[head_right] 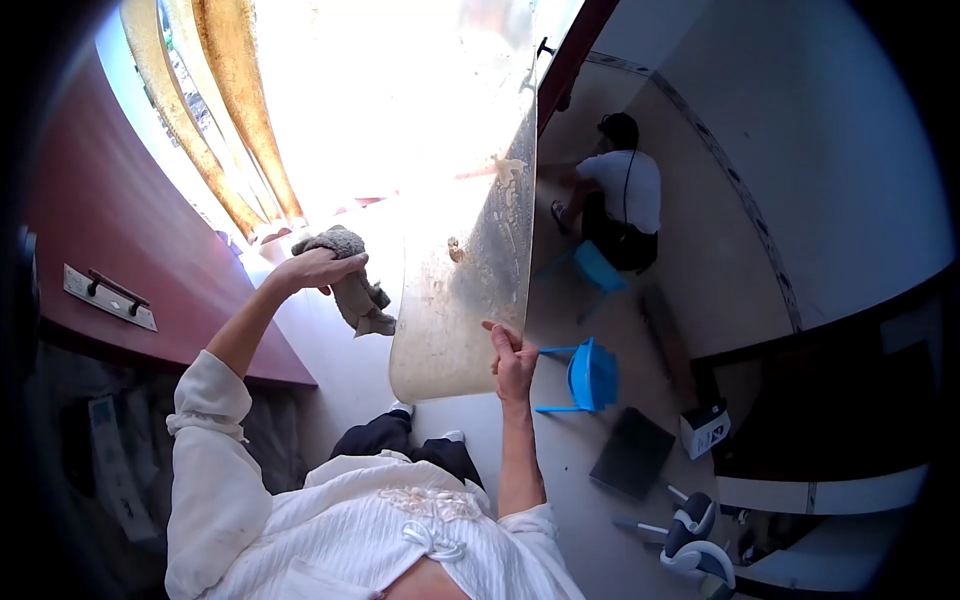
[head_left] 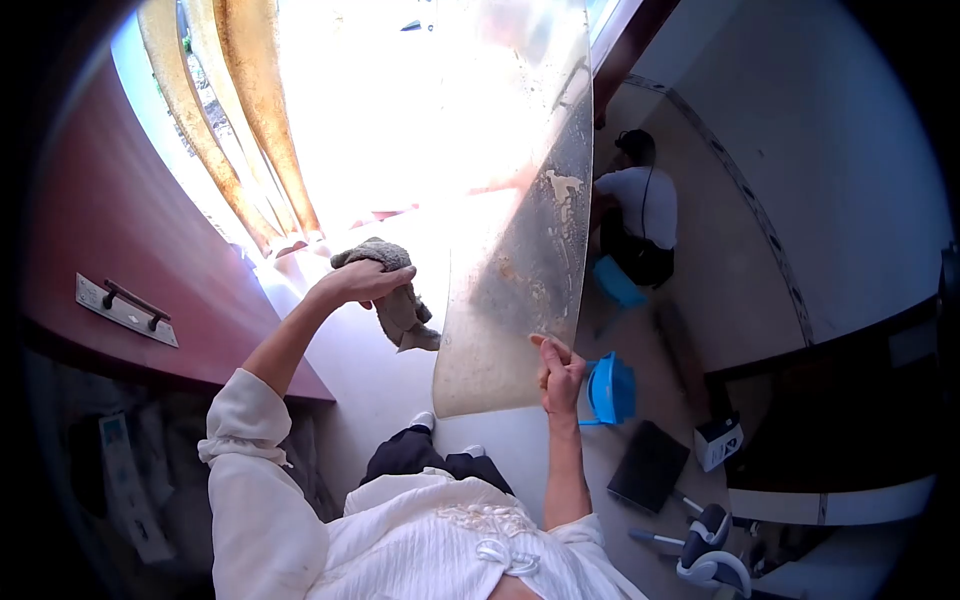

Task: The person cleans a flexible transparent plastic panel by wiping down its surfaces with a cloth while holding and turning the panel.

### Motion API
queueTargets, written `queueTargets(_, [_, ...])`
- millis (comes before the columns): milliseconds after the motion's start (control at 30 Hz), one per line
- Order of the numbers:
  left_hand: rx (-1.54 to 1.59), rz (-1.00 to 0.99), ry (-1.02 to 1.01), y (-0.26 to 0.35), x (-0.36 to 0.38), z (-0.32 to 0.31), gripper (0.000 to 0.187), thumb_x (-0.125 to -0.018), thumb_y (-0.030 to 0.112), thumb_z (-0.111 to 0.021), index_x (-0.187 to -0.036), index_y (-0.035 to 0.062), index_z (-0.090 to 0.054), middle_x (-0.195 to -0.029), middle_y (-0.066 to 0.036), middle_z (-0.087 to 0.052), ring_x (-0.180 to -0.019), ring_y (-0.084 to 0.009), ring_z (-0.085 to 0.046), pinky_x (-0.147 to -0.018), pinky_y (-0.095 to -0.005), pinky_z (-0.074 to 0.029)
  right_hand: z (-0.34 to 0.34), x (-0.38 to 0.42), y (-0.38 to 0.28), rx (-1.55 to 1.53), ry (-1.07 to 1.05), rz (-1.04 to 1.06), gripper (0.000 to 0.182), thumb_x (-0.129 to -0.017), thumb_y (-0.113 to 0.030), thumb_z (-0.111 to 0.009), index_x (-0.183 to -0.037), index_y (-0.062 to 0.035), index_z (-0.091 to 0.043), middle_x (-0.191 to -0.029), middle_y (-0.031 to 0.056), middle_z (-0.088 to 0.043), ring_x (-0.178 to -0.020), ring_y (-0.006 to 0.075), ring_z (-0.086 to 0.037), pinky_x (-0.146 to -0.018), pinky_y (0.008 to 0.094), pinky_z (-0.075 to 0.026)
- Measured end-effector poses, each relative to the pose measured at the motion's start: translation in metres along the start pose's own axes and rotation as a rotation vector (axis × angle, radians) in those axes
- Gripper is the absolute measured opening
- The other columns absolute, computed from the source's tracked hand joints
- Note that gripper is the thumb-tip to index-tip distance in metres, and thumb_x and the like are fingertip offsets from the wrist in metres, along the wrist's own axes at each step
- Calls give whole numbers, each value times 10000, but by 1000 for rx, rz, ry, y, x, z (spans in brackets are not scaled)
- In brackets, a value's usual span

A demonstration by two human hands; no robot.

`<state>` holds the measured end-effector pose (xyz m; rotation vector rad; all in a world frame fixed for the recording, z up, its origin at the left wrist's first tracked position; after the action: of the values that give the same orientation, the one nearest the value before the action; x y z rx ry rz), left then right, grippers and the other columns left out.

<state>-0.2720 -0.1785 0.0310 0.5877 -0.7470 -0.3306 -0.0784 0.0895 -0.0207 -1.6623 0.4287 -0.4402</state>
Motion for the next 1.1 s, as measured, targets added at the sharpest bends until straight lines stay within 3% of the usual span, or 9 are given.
queueTargets(133, [-587, -174, 386, -1, -1, 11, 414, -850, 365, -432, -715, 17, -611, -684, -166, -610, -673, -318, -591, -664, -422, -453, -6, 1, -4, 25, -26, -3, 199, -871, -164, -585, -916, 11, -668, -776, 54, -667, -360, 7, -327, -339, 199, -204])
queueTargets(333, [586, -629, 451, 17, 4, 4, 230, -877, 237, -542, -884, 8, -565, -761, -80, -585, -721, -169, -559, -675, -336, -470, -15, 2, -7, 14, -27, -18, 205, -870, -163, -584, -915, 20, -665, -664, 22, -635, -355, 6, -318, -339, 199, -190])
queueTargets(400, [556, -753, 493, 40, 16, -16, 248, -864, 252, -560, -977, 31, -569, -912, -126, -593, -876, -223, -564, -797, -365, -453, -13, 3, -11, -22, -81, -29, 215, -873, -164, -579, -918, 29, -660, -536, -23, -546, -348, 7, -296, -342, 203, -170])
queueTargets(567, [-387, -1025, 856, 68, 30, -101, 442, -875, 381, -502, -1130, 20, -501, -1023, -168, -580, -1045, -290, -531, -886, -413, -417, -11, 22, -20, -82, -121, -82, 222, -873, -171, -582, -899, 35, -662, -457, -69, -415, -345, 8, -266, -353, 211, -145])
queueTargets(700, [145, -704, 568, 106, -30, -54, 454, -894, 412, -444, -1058, -4, -520, -896, -183, -597, -919, -312, -574, -813, -421, -441, -8, 41, -15, -108, -89, -52, 242, -867, -192, -591, -888, 36, -665, -494, -77, -430, -367, 8, -268, -367, 202, -157])
queueTargets(767, [224, -842, 567, 123, -28, -60, 436, -893, 401, -451, -1008, -10, -539, -840, -190, -589, -835, -333, -571, -776, -421, -442, -1, 41, -21, -91, -61, 26, 246, -868, -199, -591, -882, 34, -667, -525, -70, -472, -364, 12, -280, -357, 193, -166])
queueTargets(900, [-150, -1131, 522, 107, 10, -169, 489, -831, 193, -547, -1276, 55, -398, -1303, -188, -393, -1215, -351, -362, -1034, -454, -252, 24, 23, -23, -86, 98, -45, 249, -886, -204, -564, -899, 24, -662, -453, -99, -356, -360, -7, -233, -367, 199, -131])
queueTargets(1000, [-34, -1080, 611, 87, 6, -171, 406, -822, 157, -562, -1204, 41, -489, -1233, -174, -489, -1161, -345, -434, -1008, -455, -305, 23, 14, -23, -47, 32, -13, 252, -887, -207, -564, -906, 25, -661, -448, -92, -361, -359, -8, -238, -364, 196, -133])
queueTargets(1100, [707, -717, 772, 53, -21, -133, 303, -901, 212, -523, -1138, 24, -534, -1108, -89, -565, -1041, -190, -511, -906, -326, -402, 15, 17, -28, -29, -17, -6, 263, -886, -213, -569, -895, 33, -660, -449, -77, -376, -359, -2, -257, -361, 202, -147])
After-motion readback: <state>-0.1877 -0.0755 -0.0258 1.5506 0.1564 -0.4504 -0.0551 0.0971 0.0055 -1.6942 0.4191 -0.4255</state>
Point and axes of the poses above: each hand's wrist, its own x-axis away from the middle knuckle, its own z-axis out of the back of the hand, y = z × x, the point moved 5 cm from there along -x, towards the middle knuckle
